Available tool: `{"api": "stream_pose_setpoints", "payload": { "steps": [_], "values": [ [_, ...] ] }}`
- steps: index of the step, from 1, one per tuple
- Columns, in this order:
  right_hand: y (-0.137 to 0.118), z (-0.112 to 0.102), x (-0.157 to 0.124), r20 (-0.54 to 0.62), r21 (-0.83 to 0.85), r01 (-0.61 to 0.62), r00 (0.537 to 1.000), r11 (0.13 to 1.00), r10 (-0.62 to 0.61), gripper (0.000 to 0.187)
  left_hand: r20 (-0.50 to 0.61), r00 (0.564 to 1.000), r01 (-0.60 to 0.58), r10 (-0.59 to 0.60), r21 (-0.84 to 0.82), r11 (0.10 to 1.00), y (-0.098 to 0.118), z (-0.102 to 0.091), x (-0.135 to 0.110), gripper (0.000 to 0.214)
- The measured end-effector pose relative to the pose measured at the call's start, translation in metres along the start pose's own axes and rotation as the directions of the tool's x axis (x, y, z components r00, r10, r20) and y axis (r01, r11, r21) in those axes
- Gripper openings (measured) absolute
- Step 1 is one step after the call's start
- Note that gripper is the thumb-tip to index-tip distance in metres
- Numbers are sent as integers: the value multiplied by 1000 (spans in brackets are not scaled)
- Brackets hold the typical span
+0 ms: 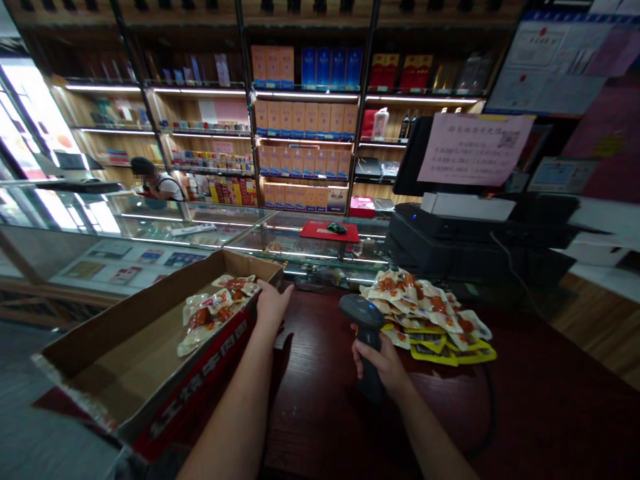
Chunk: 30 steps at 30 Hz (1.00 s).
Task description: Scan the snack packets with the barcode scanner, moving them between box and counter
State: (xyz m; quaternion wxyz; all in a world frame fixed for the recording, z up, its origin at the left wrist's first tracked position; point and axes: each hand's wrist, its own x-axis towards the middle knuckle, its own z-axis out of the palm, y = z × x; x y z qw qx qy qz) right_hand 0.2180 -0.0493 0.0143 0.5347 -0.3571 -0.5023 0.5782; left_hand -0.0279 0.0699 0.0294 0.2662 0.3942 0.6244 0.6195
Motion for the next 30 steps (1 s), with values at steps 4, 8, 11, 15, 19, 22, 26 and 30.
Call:
{"api": "stream_pose_setpoints", "payload": {
  "steps": [4,8,11,15,19,22,26,30],
  "values": [
    [-4,-3,-2,-11,-6,2,1000,1000,-2,44,-7,998,-56,62,337,940,10,-3,5,37],
    [-6,-13,-3,-41,-4,12,999,1000,-12,42,110,988,-141,107,373,917,16,10,-8,33],
    [-6,-20,-4,-83,1,29,996,1000,-29,32,153,974,-213,168,354,911,14,27,-24,36],
    [-8,-26,-6,-97,-19,42,994,999,-43,29,137,972,-226,192,310,924,14,44,-35,41],
    [-12,-29,-10,-105,-19,19,994,1000,-20,30,124,978,-202,169,335,920,16,53,-41,50],
    [-15,-32,-13,-137,1,14,990,1000,-13,31,120,977,-201,176,253,946,17,67,-53,64],
    [-12,-36,-17,-184,54,62,982,997,-51,38,228,954,-219,197,75,973,24,109,-80,54],
    [-5,-45,-18,-238,102,135,965,986,-107,42,454,848,-345,274,79,935,43,164,-103,41]
  ]
}}
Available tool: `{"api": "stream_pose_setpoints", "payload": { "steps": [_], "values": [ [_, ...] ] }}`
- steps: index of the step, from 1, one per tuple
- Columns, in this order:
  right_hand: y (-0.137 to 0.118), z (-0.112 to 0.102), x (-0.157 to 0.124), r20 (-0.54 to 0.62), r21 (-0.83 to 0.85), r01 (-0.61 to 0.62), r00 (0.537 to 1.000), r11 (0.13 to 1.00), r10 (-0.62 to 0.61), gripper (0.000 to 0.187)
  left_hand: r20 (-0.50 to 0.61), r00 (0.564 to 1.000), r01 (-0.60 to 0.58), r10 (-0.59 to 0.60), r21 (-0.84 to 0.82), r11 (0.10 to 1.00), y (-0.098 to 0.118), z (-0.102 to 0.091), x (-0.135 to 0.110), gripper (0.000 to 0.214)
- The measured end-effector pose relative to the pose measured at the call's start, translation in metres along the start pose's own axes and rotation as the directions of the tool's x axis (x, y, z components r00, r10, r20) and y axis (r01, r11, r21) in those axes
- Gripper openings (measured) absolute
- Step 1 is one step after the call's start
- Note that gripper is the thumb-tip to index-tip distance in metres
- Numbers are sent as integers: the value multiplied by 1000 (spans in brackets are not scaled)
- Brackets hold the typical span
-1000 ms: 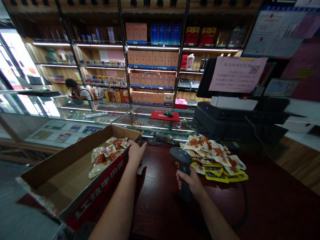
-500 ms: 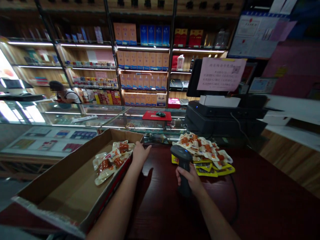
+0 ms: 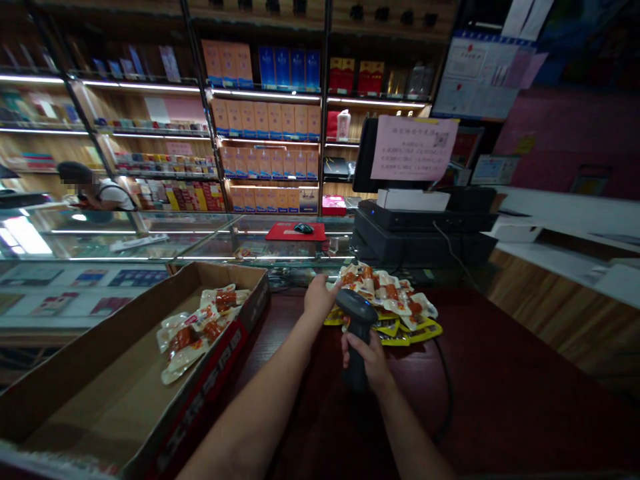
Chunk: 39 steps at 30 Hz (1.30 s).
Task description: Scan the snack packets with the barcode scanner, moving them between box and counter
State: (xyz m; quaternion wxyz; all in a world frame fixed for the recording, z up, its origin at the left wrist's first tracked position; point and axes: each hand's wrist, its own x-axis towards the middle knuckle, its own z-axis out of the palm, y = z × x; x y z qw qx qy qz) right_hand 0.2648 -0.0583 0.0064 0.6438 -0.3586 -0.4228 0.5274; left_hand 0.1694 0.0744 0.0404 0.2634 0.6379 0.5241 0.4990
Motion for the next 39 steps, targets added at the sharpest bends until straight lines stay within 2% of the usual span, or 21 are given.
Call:
{"api": "stream_pose_setpoints", "payload": {
  "steps": [3,5,8,12,17,19,21,24,27,29,30,32,34,35,37,39],
  "values": [
    [3,-6,1,-19,17,31,999,999,-31,43,71,997,18,-25,96,995,17,29,16,39],
    [4,-8,2,-33,9,36,999,999,-36,42,95,985,127,-145,174,976,20,40,27,43],
    [2,-9,2,-62,-5,30,998,1000,-31,42,151,941,267,-303,217,939,14,45,40,44],
    [0,-8,2,-53,12,29,998,999,-29,43,128,942,276,-310,227,934,-5,35,40,37],
    [1,-8,2,-24,7,20,1000,1000,-20,41,87,975,175,-206,277,945,-25,4,24,29],
    [1,-7,2,-23,7,16,1000,1000,-16,42,43,978,192,-205,218,957,-36,-10,18,27],
    [1,-6,2,-23,0,15,1000,1000,-15,42,30,960,276,-278,54,960,-49,-20,13,27],
    [1,-4,1,-21,-20,15,1000,1000,-15,39,66,921,388,-384,-252,887,-65,-30,5,29],
    [2,-3,1,-7,-25,-6,1000,1000,6,37,84,902,417,-423,-418,807,-67,-39,-3,30],
    [2,-3,1,6,-19,-19,1000,1000,19,38,192,865,489,-464,-531,692,-61,-47,-10,27],
    [2,-3,1,9,-15,-22,1000,1000,22,40,292,828,551,-479,-584,596,-58,-53,-13,25],
    [3,-3,1,11,-12,-27,1000,1000,28,42,523,718,688,-458,-632,357,-53,-64,-20,23],
    [4,-2,1,20,-15,-27,999,1000,28,44,709,609,784,-357,-606,134,-53,-73,-26,22],
    [4,-2,1,32,-18,-27,999,999,28,43,767,575,807,-286,-588,45,-54,-77,-28,22],
    [5,-1,1,57,-28,-31,998,999,33,38,814,557,815,-165,-574,-79,-59,-82,-32,23],
    [6,0,1,79,-43,-35,996,998,39,32,820,566,808,-88,-572,-143,-65,-84,-34,30]
  ]
}}
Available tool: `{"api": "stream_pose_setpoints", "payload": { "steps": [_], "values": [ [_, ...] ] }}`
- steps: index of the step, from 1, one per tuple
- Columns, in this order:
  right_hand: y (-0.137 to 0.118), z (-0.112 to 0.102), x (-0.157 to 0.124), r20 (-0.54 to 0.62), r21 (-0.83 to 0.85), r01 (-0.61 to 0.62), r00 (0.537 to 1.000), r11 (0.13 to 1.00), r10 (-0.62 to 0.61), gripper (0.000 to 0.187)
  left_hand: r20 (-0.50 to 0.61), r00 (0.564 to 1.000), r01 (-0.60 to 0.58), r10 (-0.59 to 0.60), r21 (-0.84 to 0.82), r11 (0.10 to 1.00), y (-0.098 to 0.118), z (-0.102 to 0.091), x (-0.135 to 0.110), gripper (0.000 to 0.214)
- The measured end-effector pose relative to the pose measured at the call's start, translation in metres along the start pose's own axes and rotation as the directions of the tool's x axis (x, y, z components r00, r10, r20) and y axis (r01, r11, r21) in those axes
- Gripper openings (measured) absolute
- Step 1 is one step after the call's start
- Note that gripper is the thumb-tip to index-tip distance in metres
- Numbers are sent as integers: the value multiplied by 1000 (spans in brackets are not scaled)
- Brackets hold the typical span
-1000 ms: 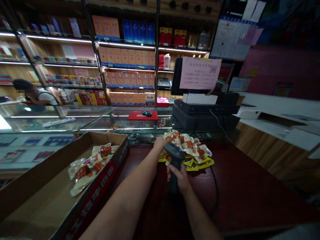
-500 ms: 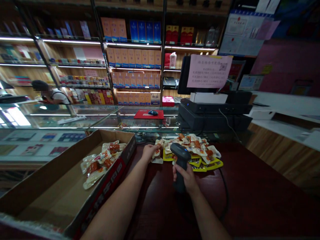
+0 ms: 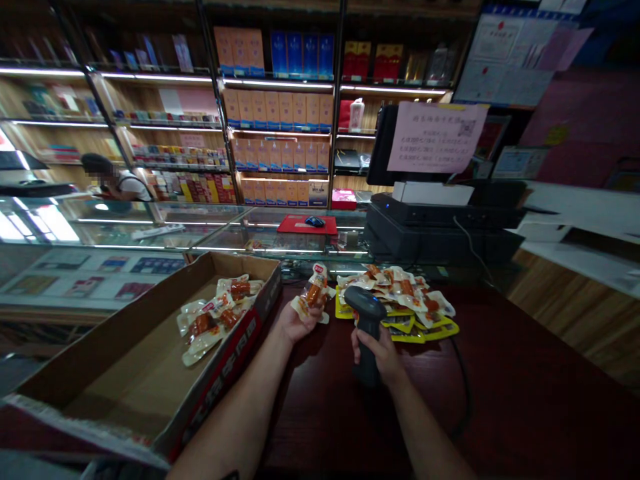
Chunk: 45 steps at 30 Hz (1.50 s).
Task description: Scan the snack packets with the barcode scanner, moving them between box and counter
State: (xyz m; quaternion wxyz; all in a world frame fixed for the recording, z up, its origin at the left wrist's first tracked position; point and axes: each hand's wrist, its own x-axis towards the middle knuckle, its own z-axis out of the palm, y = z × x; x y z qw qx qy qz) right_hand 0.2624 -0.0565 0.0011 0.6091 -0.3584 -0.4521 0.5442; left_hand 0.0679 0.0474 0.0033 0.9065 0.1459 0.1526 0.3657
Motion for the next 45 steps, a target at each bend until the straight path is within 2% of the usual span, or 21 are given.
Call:
{"api": "stream_pose_setpoints", "payload": {
  "steps": [5,8,11,13,16,18,21,22,26,31,36,40,43,45],
  "values": [
    [1,3,-1,13,-6,3,1000,1000,-3,33,52,999,-11,12,-12,1000,2,-5,0,67],
    [1,4,-1,22,-14,-3,1000,1000,4,35,38,998,-57,57,11,998,2,-3,3,61],
    [2,4,-1,37,-21,-5,999,1000,6,36,-30,988,-148,150,60,987,-1,-2,8,42],
    [3,5,-1,50,-28,-10,999,1000,12,36,-132,960,-234,248,113,966,-3,-2,13,27],
    [6,6,-1,67,-37,-25,997,999,27,37,-295,874,-347,386,174,921,-6,-5,20,9],
    [8,5,0,78,-38,-36,996,999,38,38,-328,819,-432,471,188,882,-6,-9,24,5],
    [11,4,1,102,-47,-54,993,997,58,42,-312,758,-549,572,168,819,-3,-15,29,10],
    [11,4,1,105,-50,-57,993,997,62,43,-311,751,-566,582,151,811,-2,-17,31,11],
    [13,4,1,96,-55,-63,993,997,68,42,-300,768,-563,566,106,820,0,-18,32,18],
    [11,6,0,96,-61,-72,992,996,78,41,-285,696,-647,659,149,747,-3,-15,32,34],
    [8,7,-1,100,-68,-80,991,994,87,43,-236,649,-655,724,311,689,-5,-15,31,32],
    [9,6,0,104,-53,-72,992,996,77,42,-165,580,-600,798,576,555,1,-14,25,35],
    [10,5,0,95,-55,-66,993,996,71,42,-60,609,-493,791,752,437,9,-10,17,28],
    [9,5,-1,80,-60,-71,994,996,76,42,-10,628,-459,778,803,381,14,-7,13,19]
  ]
}}
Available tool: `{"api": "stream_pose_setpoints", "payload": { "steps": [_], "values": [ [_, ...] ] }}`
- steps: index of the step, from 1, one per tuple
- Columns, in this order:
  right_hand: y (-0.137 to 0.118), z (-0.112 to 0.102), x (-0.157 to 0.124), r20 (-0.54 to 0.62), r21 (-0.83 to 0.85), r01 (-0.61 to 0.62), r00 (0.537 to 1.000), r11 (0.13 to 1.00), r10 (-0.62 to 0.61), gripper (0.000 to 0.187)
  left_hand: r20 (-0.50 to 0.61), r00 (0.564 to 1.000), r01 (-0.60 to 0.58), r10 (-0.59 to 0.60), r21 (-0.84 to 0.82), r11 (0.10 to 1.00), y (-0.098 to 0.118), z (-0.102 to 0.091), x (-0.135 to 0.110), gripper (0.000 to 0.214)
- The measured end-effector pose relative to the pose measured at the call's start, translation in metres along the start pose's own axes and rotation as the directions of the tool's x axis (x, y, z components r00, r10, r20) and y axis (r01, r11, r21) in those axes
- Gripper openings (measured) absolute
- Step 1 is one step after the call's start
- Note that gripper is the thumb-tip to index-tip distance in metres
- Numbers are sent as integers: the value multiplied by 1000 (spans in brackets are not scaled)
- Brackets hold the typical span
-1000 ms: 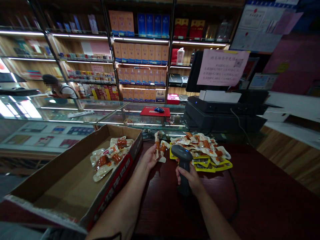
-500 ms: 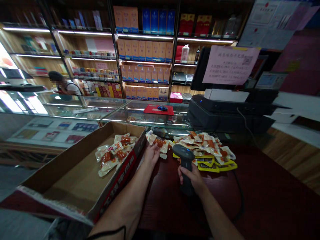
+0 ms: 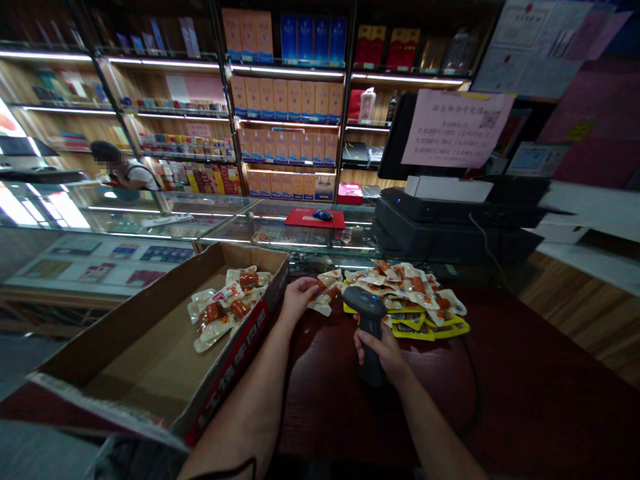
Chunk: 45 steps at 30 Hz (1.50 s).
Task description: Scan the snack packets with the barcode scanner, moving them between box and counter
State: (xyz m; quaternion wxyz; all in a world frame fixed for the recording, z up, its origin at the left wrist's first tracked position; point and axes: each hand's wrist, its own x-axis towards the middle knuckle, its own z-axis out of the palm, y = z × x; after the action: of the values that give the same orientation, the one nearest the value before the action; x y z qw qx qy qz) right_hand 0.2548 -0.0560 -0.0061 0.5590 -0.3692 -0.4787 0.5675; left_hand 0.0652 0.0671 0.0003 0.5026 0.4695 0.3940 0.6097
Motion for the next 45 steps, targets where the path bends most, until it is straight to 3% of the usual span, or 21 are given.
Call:
{"api": "stream_pose_setpoints", "payload": {
  "steps": [4,6,11,14,16,17,20,24,27,35,37,39,42,45],
  "values": [
    [-1,0,0,-32,-14,-18,999,1000,18,43,8,998,-63,63,87,994,8,-6,2,11],
    [-1,-1,0,-48,-15,-30,998,999,29,44,38,997,-72,66,211,975,7,-13,4,8],
    [2,-2,2,-40,6,-32,999,999,32,43,181,983,-85,-43,643,762,3,-30,7,3],
    [2,-2,3,-31,13,-34,999,999,34,43,81,989,-143,122,716,683,9,-22,2,12],
    [2,-1,3,-25,10,-35,999,999,35,43,-10,975,-150,224,711,687,14,-8,-5,18],
    [1,-1,3,-26,9,-36,999,999,36,43,-52,974,-121,219,701,703,16,0,-9,19],
    [0,0,2,-38,15,-36,999,999,36,45,-168,984,73,54,666,742,11,18,-23,33],
    [-1,0,1,-44,28,-30,999,999,31,45,-219,967,229,-128,539,810,-8,16,-29,45],
    [0,-1,1,-32,25,-32,999,999,33,45,-201,964,248,-176,430,868,-15,10,-27,40],
    [1,0,0,-21,12,-33,999,999,33,43,-262,964,148,-46,383,912,-8,2,-20,34],
    [-1,1,0,-18,13,-34,999,999,34,43,-250,963,165,-97,270,949,-6,-2,-16,42],
    [-1,1,-1,-12,16,-42,999,999,42,43,-187,960,222,-209,52,974,-5,-4,-12,51],
    [-1,1,-1,-10,24,-49,999,999,49,44,14,889,441,-457,-289,850,-5,-3,-9,29],
    [-1,1,0,-2,19,-48,999,999,48,43,186,796,586,-575,-474,657,-5,0,-8,14]
  ]
}}
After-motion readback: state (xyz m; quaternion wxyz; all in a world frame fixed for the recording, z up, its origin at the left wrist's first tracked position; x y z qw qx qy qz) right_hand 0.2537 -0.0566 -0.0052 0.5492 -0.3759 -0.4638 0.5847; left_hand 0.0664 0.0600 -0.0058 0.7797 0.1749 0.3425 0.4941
